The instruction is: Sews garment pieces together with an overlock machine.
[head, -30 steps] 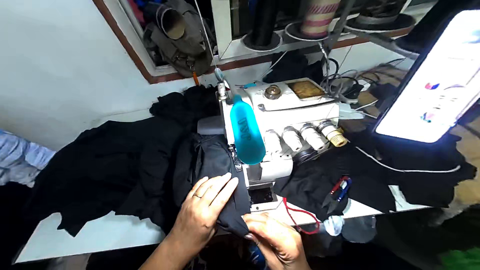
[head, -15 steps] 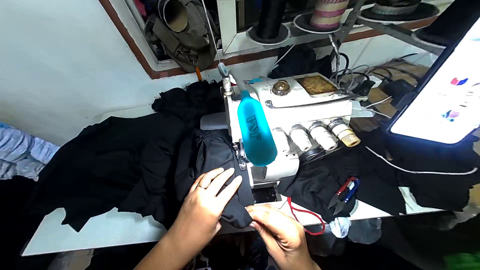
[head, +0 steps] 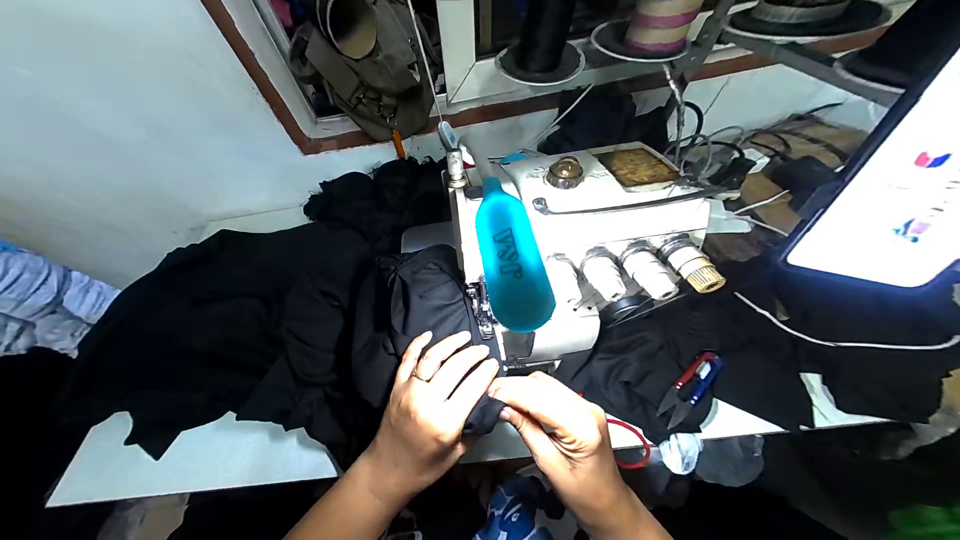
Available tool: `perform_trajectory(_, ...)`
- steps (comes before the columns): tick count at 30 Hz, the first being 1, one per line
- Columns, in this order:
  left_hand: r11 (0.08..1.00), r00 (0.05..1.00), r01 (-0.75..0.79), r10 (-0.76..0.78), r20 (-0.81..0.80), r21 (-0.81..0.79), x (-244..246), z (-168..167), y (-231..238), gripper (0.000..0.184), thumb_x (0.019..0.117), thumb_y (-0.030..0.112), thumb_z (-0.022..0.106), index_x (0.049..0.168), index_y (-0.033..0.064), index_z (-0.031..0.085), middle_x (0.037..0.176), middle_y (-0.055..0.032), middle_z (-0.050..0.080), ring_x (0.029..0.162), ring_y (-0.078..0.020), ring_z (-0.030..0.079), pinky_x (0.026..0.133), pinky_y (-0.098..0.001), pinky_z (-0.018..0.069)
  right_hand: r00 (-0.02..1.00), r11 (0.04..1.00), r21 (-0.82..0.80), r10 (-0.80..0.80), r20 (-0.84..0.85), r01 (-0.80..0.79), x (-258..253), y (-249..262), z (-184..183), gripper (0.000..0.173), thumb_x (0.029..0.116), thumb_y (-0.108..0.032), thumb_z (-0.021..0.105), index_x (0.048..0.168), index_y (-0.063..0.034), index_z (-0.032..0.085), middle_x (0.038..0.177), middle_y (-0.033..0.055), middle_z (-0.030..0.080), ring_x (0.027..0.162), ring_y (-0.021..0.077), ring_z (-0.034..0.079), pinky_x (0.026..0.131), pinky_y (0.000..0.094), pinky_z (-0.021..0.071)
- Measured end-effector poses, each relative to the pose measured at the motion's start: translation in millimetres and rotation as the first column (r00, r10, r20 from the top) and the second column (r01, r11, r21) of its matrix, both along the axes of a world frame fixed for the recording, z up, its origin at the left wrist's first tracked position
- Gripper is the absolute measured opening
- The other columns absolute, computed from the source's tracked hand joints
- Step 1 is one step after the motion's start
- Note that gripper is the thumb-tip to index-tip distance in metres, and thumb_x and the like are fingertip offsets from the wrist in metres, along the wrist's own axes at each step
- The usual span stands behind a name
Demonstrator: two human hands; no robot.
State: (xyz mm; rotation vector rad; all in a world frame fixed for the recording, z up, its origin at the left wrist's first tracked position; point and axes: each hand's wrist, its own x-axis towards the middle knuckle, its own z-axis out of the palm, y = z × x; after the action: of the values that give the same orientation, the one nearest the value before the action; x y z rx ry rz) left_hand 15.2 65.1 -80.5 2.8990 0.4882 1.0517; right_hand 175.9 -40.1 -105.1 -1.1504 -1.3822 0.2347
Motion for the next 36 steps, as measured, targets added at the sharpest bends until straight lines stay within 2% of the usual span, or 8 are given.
perform_trajectory(4, 0.999, 0.986, -0.02, 0.024, 0.165, -0.027, 15.5, -1.5, 0.9, 0.021, 0.0906, 0.018, 0.069, 0.109, 0.0112, 0.077, 0.111, -0.0052, 0.074, 0.112, -0.0173, 0.066, 0.105, -0.0369, 0.0481, 0.998, 0.998, 0.011, -0.065, -0.002, 0.065, -1.4, 2.7, 10.6, 0.013, 0.0991, -0.013, 0.065, 0.102, -0.0092, 0.077, 0.103, -0.0006, 0.075, 0.099, 0.0066, 0.068, 0.089, 0.0213, 0.0558)
perform_trajectory(7, 0.998, 0.97, -0.06, 0.064, 0.236, -0.025, 24.9, -5.8, 5.7, 0.016, 0.0918, 0.012, 0.066, 0.102, 0.0106, 0.078, 0.103, -0.0055, 0.074, 0.1, -0.0171, 0.067, 0.091, -0.0332, 0.0506, 0.996, 0.996, 0.023, -0.089, -0.011, 0.089, -3.2, 4.6, 11.8, 0.013, 0.0986, -0.013, 0.065, 0.102, -0.0096, 0.078, 0.104, 0.0009, 0.075, 0.1, 0.0073, 0.068, 0.088, 0.0214, 0.0562)
perform_trajectory(11, 1.0, 0.966, -0.026, 0.021, 0.257, 0.015, 27.6, -9.2, 12.0, 0.015, 0.0916, 0.009, 0.065, 0.098, 0.01, 0.078, 0.097, -0.0064, 0.072, 0.093, -0.0174, 0.065, 0.081, -0.0313, 0.0503, 0.997, 0.997, 0.021, -0.081, 0.013, 0.081, -1.8, 2.8, 10.6, 0.014, 0.0991, -0.012, 0.064, 0.102, -0.0082, 0.077, 0.102, 0.0021, 0.075, 0.1, 0.0073, 0.069, 0.091, 0.0224, 0.0568)
perform_trajectory(17, 0.987, 0.974, 0.025, -0.059, 0.218, 0.158, 27.7, -2.3, 22.5, 0.012, 0.0928, 0.013, 0.067, 0.097, 0.0109, 0.078, 0.09, -0.0071, 0.071, 0.086, -0.0182, 0.066, 0.077, -0.0312, 0.0507, 0.996, 0.996, 0.024, -0.086, 0.006, 0.086, -0.3, 3.6, 11.2, 0.014, 0.0993, -0.012, 0.064, 0.103, -0.0087, 0.077, 0.101, 0.0016, 0.074, 0.098, 0.0063, 0.068, 0.088, 0.021, 0.057)
perform_trajectory(22, 0.947, 0.98, 0.168, -0.191, 0.059, 0.272, 25.6, 13.5, 33.8, 0.016, 0.0968, 0.01, 0.061, 0.095, 0.0109, 0.077, 0.089, -0.0075, 0.071, 0.083, -0.0193, 0.063, 0.074, -0.0319, 0.0472, 0.997, 0.997, 0.015, -0.075, -0.002, 0.075, 2.1, 2.5, 7.7, 0.013, 0.0989, -0.012, 0.064, 0.1, -0.0082, 0.077, 0.099, 0.0019, 0.074, 0.097, 0.0061, 0.068, 0.088, 0.0203, 0.0571)
perform_trajectory(27, 0.926, 0.965, 0.258, -0.257, -0.039, 0.276, 26.1, 24.3, 41.7, 0.018, 0.0981, 0.01, 0.058, 0.092, 0.0129, 0.075, 0.088, -0.0056, 0.069, 0.085, -0.0198, 0.062, 0.077, -0.0328, 0.047, 0.996, 0.996, 0.008, -0.085, -0.001, 0.085, -0.6, 0.5, 4.4, 0.014, 0.098, -0.011, 0.064, 0.101, -0.0075, 0.077, 0.101, 0.0032, 0.075, 0.1, 0.0066, 0.069, 0.09, 0.0204, 0.0568)
perform_trajectory(33, 0.908, 0.941, 0.338, -0.323, -0.104, 0.246, 13.5, 24.9, 48.4, 0.02, 0.0989, 0.009, 0.058, 0.103, 0.0107, 0.078, 0.097, -0.0075, 0.074, 0.09, -0.0206, 0.065, 0.079, -0.0336, 0.0496, 0.996, 0.997, 0.029, -0.075, 0.051, 0.073, -1.3, -4.1, -0.3, 0.014, 0.0988, -0.012, 0.065, 0.104, -0.0047, 0.077, 0.109, 0.0063, 0.076, 0.104, 0.0098, 0.07, 0.092, 0.0224, 0.057)
perform_trajectory(36, 0.902, 0.945, 0.326, -0.315, -0.085, 0.283, 15.7, 24.9, 46.0, 0.02, 0.0986, 0.008, 0.058, 0.101, 0.0097, 0.078, 0.091, -0.0064, 0.073, 0.086, -0.0199, 0.065, 0.078, -0.0327, 0.0501, 0.993, 0.996, 0.037, -0.089, 0.073, 0.087, -0.4, -4.7, 0.3, 0.015, 0.0996, -0.011, 0.063, 0.103, -0.0047, 0.076, 0.108, 0.0065, 0.075, 0.104, 0.0095, 0.07, 0.092, 0.0215, 0.0568)
